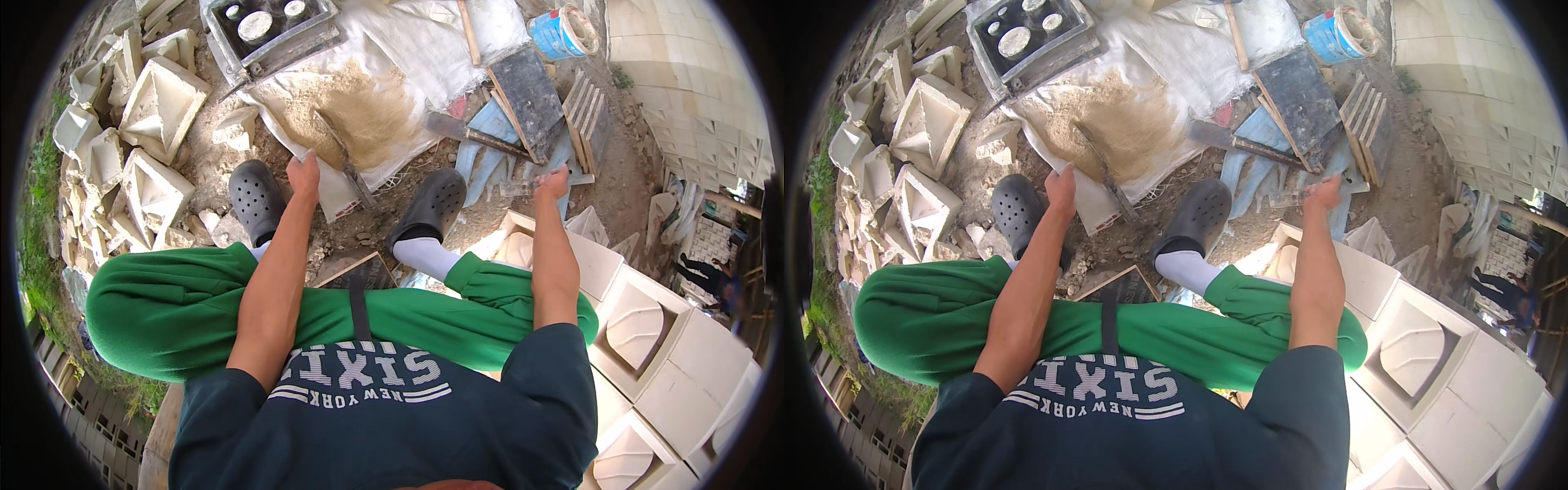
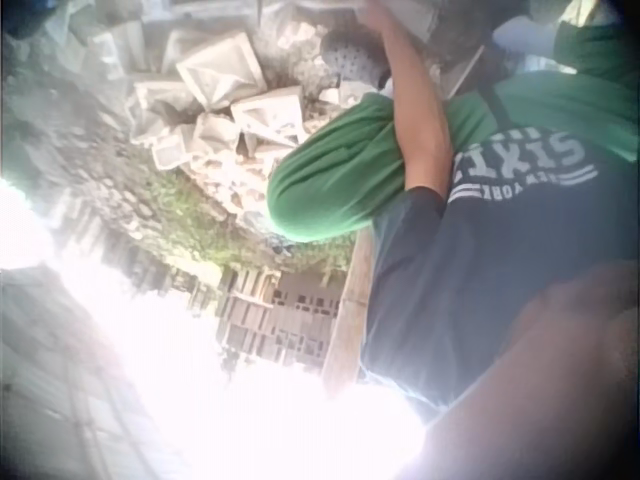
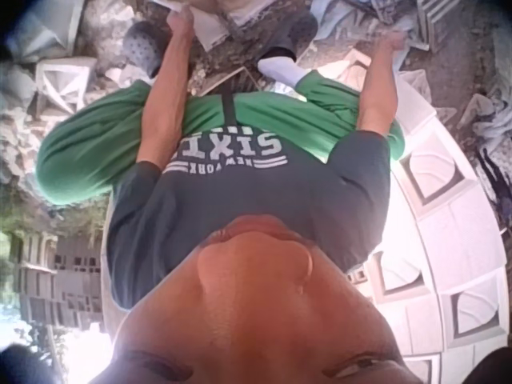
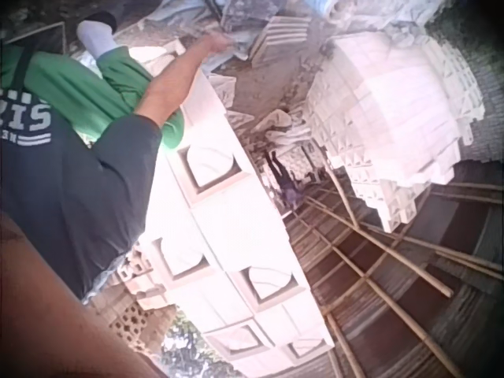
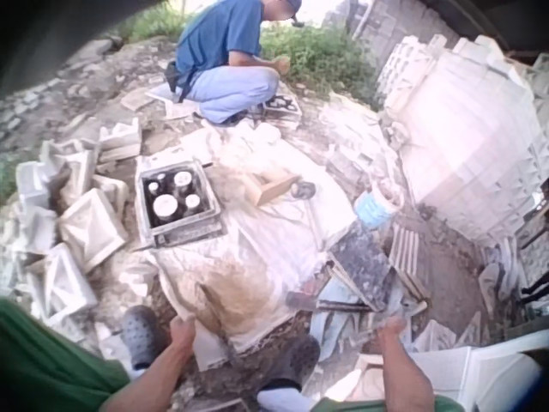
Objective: The person uses a trowel to mix and flatten a pile of sand on a white sheet on the ground while sitting near a mold.
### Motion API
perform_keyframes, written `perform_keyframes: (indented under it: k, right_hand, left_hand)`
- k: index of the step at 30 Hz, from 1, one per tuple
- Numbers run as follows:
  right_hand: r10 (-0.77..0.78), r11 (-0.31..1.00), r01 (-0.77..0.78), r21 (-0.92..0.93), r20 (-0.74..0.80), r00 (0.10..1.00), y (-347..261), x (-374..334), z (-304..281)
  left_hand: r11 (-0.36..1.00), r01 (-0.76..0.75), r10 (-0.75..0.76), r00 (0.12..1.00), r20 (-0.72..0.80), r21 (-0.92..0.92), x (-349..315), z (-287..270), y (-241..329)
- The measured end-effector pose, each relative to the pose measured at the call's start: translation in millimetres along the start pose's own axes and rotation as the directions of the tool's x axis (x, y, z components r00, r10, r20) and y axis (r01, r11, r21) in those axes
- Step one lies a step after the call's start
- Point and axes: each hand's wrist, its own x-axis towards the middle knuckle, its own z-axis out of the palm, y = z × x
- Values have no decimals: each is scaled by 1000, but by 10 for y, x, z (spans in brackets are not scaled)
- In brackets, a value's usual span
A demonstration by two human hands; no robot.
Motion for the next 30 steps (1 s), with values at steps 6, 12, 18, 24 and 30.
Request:
perform_keyframes:
  k: [6,12,18,24,30]
  right_hand:
    - [-65,995,54,-83,-132,989,-91,-74,104]
    - [-61,984,27,-178,-190,980,34,-189,124]
    - [257,954,-297,-27,-431,865,301,-1145,666]
    - [325,450,753,-480,873,363,1016,-2986,1060]
    - [118,137,963,-234,969,219,1580,-3361,949]
  left_hand:
    - [999,29,-29,999,-40,22,-16,22,29]
    - [1000,1,-1,1000,-18,0,-109,67,82]
    - [999,5,-6,1000,-20,-40,-62,-20,28]
    - [992,73,-71,997,24,-107,-4,-80,-149]
    - [995,59,-50,992,113,-79,-163,-18,-225]
